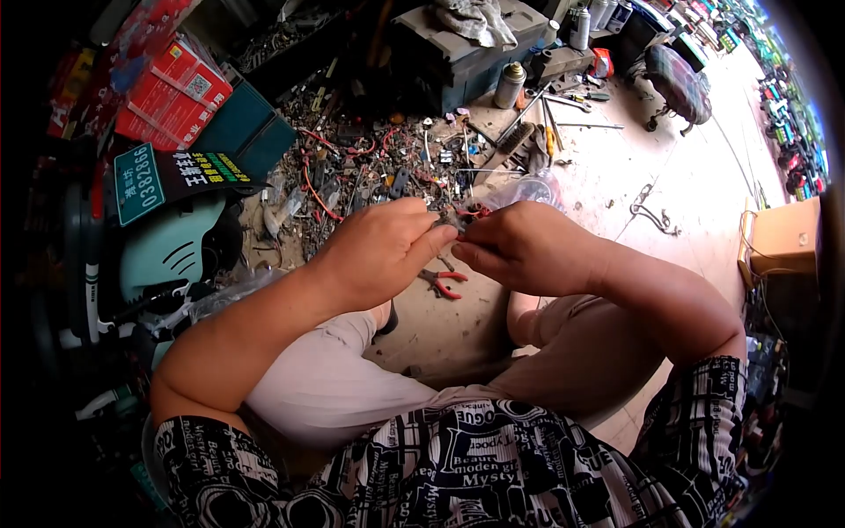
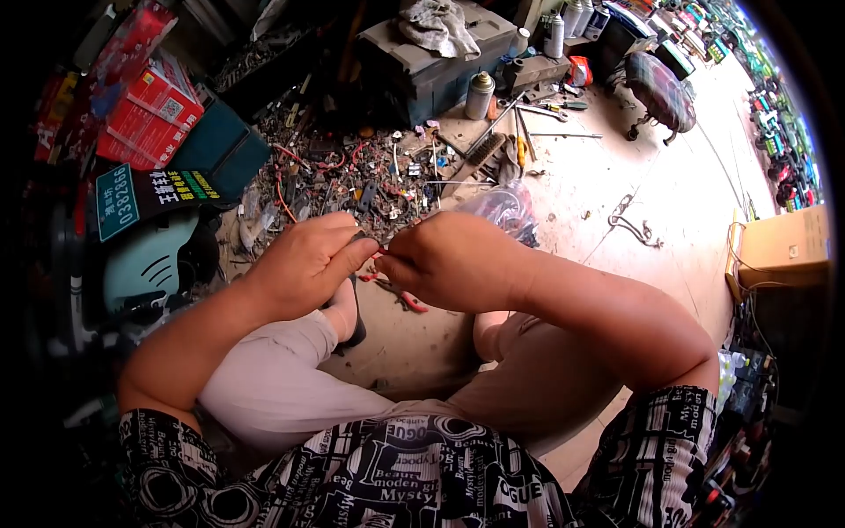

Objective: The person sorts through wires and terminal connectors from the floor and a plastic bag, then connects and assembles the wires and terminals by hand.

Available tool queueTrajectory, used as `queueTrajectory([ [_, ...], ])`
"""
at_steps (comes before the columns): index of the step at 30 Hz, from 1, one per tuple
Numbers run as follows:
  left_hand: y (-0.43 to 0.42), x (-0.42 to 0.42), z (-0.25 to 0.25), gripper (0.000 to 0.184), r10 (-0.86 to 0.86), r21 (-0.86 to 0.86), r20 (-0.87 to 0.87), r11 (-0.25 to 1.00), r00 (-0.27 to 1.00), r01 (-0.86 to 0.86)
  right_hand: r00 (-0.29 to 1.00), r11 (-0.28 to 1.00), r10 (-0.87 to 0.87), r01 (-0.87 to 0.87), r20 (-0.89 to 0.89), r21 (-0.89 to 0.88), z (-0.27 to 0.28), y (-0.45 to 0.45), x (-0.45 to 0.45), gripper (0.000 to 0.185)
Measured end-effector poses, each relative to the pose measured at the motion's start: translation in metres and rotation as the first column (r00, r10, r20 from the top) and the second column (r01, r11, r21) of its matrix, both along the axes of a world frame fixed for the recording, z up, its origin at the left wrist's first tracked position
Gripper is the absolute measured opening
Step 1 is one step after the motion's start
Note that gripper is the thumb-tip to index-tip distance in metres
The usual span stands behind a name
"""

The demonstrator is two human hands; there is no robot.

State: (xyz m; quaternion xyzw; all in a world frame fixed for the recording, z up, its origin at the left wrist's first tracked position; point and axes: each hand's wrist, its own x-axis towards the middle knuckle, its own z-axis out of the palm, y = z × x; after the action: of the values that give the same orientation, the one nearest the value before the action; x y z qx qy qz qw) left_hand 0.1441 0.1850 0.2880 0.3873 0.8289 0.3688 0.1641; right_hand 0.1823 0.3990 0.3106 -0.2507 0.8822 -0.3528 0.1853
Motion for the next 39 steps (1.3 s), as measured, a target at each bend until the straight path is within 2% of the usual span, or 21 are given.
queueTrajectory([
  [2, 0.000, -0.001, 0.001, 0.024, -0.001, 0.021, -0.112, 1.000, 0.994, 0.004, 0.998, 0.998, 0.011, -0.007, -0.055, 0.059, -0.004, -0.001, -0.002, 0.034],
  [3, 0.001, -0.001, 0.002, 0.024, -0.002, 0.021, -0.112, 1.000, 0.994, 0.005, 0.998, 0.998, 0.010, -0.006, -0.056, 0.059, -0.005, -0.001, -0.001, 0.034],
  [6, 0.000, -0.001, 0.003, 0.021, -0.001, 0.054, -0.101, 0.999, 0.995, 0.006, 0.990, 0.996, 0.037, -0.027, -0.132, 0.079, -0.007, -0.003, 0.001, 0.031],
  [8, -0.003, -0.001, 0.002, 0.020, -0.012, 0.012, 0.011, 1.000, 1.000, 0.012, 0.985, 0.997, 0.070, -0.061, -0.161, 0.056, -0.006, -0.004, 0.004, 0.027],
  [11, -0.003, 0.001, 0.001, 0.024, -0.071, 0.001, 0.033, 0.997, 0.997, 0.071, 0.980, 0.974, 0.186, -0.174, -0.072, 0.145, -0.004, 0.001, 0.006, 0.019],
  [12, 0.005, -0.002, 0.008, 0.025, -0.065, -0.055, 0.130, 0.996, 0.989, 0.072, 0.972, 0.972, 0.215, -0.204, -0.092, 0.117, -0.014, 0.008, 0.003, 0.019],
  [13, 0.007, -0.003, 0.015, 0.027, -0.072, -0.131, 0.158, 0.987, 0.985, 0.093, 0.986, 0.982, 0.161, -0.155, -0.052, 0.107, -0.010, 0.009, 0.004, 0.019],
  [14, 0.009, -0.001, 0.019, 0.027, -0.066, -0.127, 0.167, 0.988, 0.984, 0.088, 0.987, 0.976, 0.162, -0.159, -0.014, 0.147, -0.004, 0.009, 0.003, 0.019],
  [16, 0.014, 0.004, 0.024, 0.024, -0.098, -0.185, 0.067, 0.977, 0.993, 0.108, 0.987, 0.985, 0.156, -0.158, 0.038, 0.068, -0.008, 0.011, 0.006, 0.019],
  [17, 0.017, 0.008, 0.028, 0.022, -0.115, -0.166, 0.093, 0.978, 0.989, 0.130, 0.975, 0.978, 0.203, -0.198, -0.086, 0.063, -0.012, 0.013, 0.009, 0.020],
  [18, 0.019, 0.011, 0.029, 0.021, -0.116, -0.159, 0.126, 0.978, 0.985, 0.136, 0.972, 0.985, 0.166, -0.172, -0.163, -0.019, -0.009, 0.014, 0.012, 0.022],
  [20, 0.014, 0.011, 0.025, 0.019, -0.128, -0.128, 0.144, 0.981, 0.981, 0.147, 0.977, 0.982, 0.148, -0.163, -0.153, -0.090, -0.005, 0.012, 0.016, 0.023],
  [22, 0.013, 0.010, 0.029, 0.019, -0.203, -0.114, 0.278, 0.964, 0.939, 0.242, 0.978, 0.980, 0.167, -0.178, -0.129, -0.083, 0.003, 0.016, 0.020, 0.023],
  [24, 0.012, 0.010, 0.034, 0.020, -0.240, -0.093, 0.310, 0.955, 0.920, 0.280, 0.978, 0.978, 0.184, -0.192, -0.100, -0.078, 0.009, 0.017, 0.023, 0.023],
  [26, 0.005, 0.011, 0.029, 0.025, -0.333, 0.037, 0.430, 0.935, 0.839, 0.352, 0.951, 0.938, 0.309, -0.300, 0.024, -0.172, 0.015, 0.019, 0.026, 0.029],
  [27, 0.005, 0.015, 0.035, 0.028, -0.353, 0.035, 0.377, 0.929, 0.856, 0.368, 0.947, 0.941, 0.319, -0.312, 0.040, -0.132, 0.018, 0.018, 0.028, 0.038],
  [28, 0.004, 0.014, 0.035, 0.028, -0.352, 0.035, 0.379, 0.930, 0.856, 0.367, 0.946, 0.941, 0.320, -0.313, 0.043, -0.133, 0.021, 0.018, 0.031, 0.038],
  [30, 0.000, 0.011, 0.033, 0.022, -0.485, 0.107, 0.339, 0.871, 0.806, 0.479, 0.950, 0.947, 0.305, -0.309, -0.063, -0.088, 0.025, 0.019, 0.035, 0.041],
  [32, -0.002, 0.013, 0.033, 0.020, -0.479, 0.106, 0.373, 0.873, 0.795, 0.476, 0.945, 0.939, 0.321, -0.327, -0.070, -0.107, 0.024, 0.022, 0.035, 0.041],
  [34, -0.001, 0.020, 0.037, 0.023, -0.407, 0.196, 0.382, 0.913, 0.830, 0.358, 0.938, 0.930, 0.339, -0.346, -0.075, -0.122, 0.025, 0.025, 0.034, 0.041],
  [39, -0.008, 0.008, 0.048, 0.031, -0.419, 0.130, 0.293, 0.908, 0.859, 0.399, 0.931, 0.911, 0.361, -0.365, -0.058, -0.191, 0.021, 0.041, 0.030, 0.040],
])
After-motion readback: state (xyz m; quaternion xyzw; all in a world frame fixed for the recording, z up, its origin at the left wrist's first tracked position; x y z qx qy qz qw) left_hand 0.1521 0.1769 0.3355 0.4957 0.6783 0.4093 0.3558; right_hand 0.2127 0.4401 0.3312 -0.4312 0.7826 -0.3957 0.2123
